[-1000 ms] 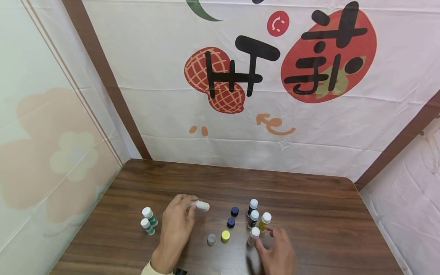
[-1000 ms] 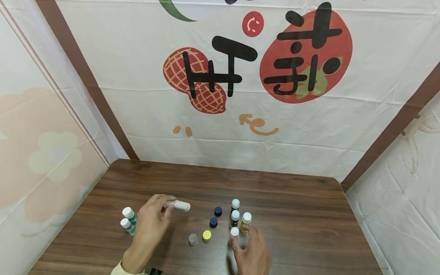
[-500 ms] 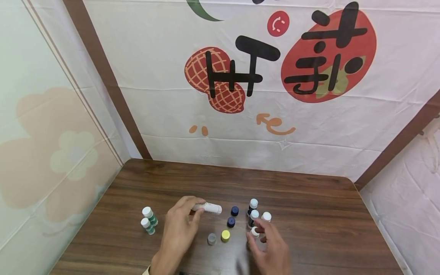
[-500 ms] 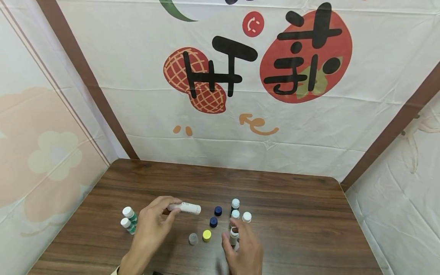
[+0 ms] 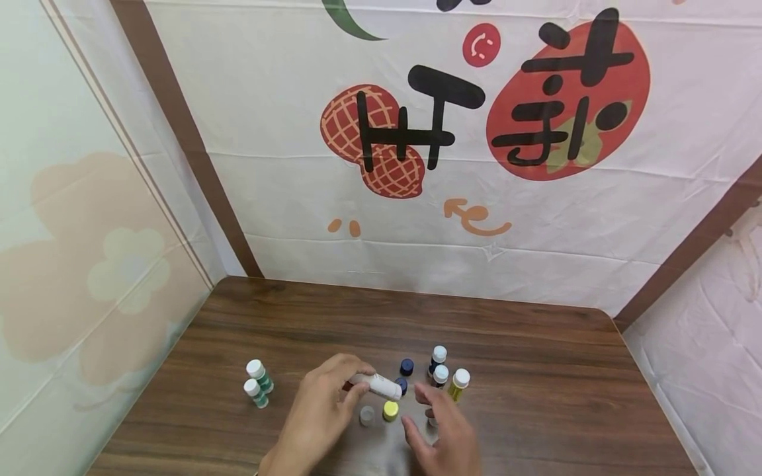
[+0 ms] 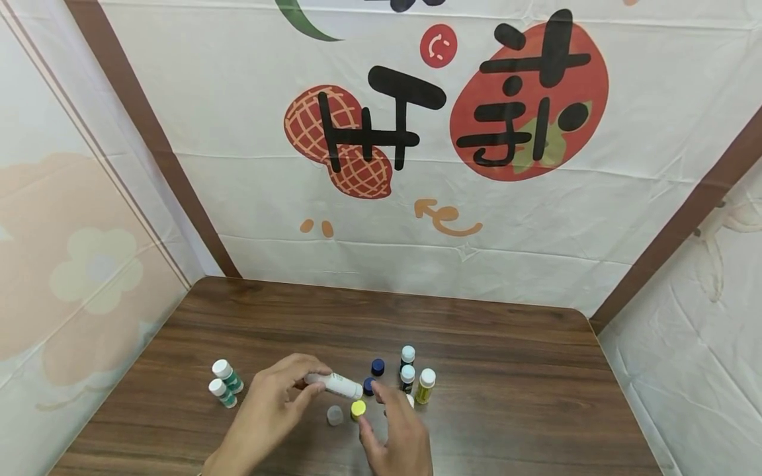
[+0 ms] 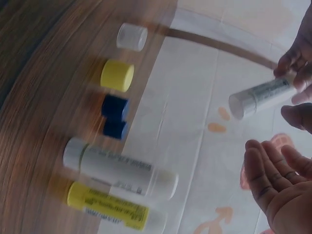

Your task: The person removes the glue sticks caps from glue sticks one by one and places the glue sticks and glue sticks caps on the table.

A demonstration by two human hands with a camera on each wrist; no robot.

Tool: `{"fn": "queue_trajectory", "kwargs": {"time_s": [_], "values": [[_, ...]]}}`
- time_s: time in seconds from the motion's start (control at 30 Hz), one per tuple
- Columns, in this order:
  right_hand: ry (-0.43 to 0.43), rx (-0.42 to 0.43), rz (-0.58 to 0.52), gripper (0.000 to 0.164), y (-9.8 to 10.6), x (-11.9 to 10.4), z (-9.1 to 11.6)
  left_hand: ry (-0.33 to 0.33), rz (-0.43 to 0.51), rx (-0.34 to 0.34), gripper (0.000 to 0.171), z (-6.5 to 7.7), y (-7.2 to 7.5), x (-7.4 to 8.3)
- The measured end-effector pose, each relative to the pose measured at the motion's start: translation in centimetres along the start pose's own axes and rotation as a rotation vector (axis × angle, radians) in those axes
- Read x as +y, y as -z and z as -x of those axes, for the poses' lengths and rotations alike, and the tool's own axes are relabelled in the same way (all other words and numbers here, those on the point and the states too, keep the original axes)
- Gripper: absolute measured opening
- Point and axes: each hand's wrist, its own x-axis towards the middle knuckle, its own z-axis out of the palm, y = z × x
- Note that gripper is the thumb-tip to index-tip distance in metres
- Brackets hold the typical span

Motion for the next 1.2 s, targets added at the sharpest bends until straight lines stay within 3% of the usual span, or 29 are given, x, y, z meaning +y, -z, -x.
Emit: {"fn": "queue_trajectory", "kwargs": {"time_s": [0.2, 0.43, 0.63, 0.9, 1.2], "values": [[0.064, -0.029, 0.042, 0.066, -0.8, -0.8, 0.3, -0.066, 0.012, -0.131, 0.02, 0.3, 0.0, 0.6], [0.009, -0.065, 0.037, 0.051, -1.3, -0.9, 0.7, -0.1, 0.047, -0.191, 0.019, 0.6, -0.4, 1.1], [0.113, -0.009, 0.048, 0.041, -1.5, -0.2, 0.9, -0.108, 0.04, -0.255, 0.019, 0.8, -1.0, 1.2], [-0.002, -0.099, 0.05, 0.035, -1.3, -0.2, 1.1, -0.151, 0.04, -0.253, 0.019, 0.9, -1.4, 1.0], [0.035, -0.044, 0.054, 0.035, -1.3, 0.0, 1.1, -0.199, 0.045, -0.2, 0.018, 1.0, -1.3, 0.8]]}}
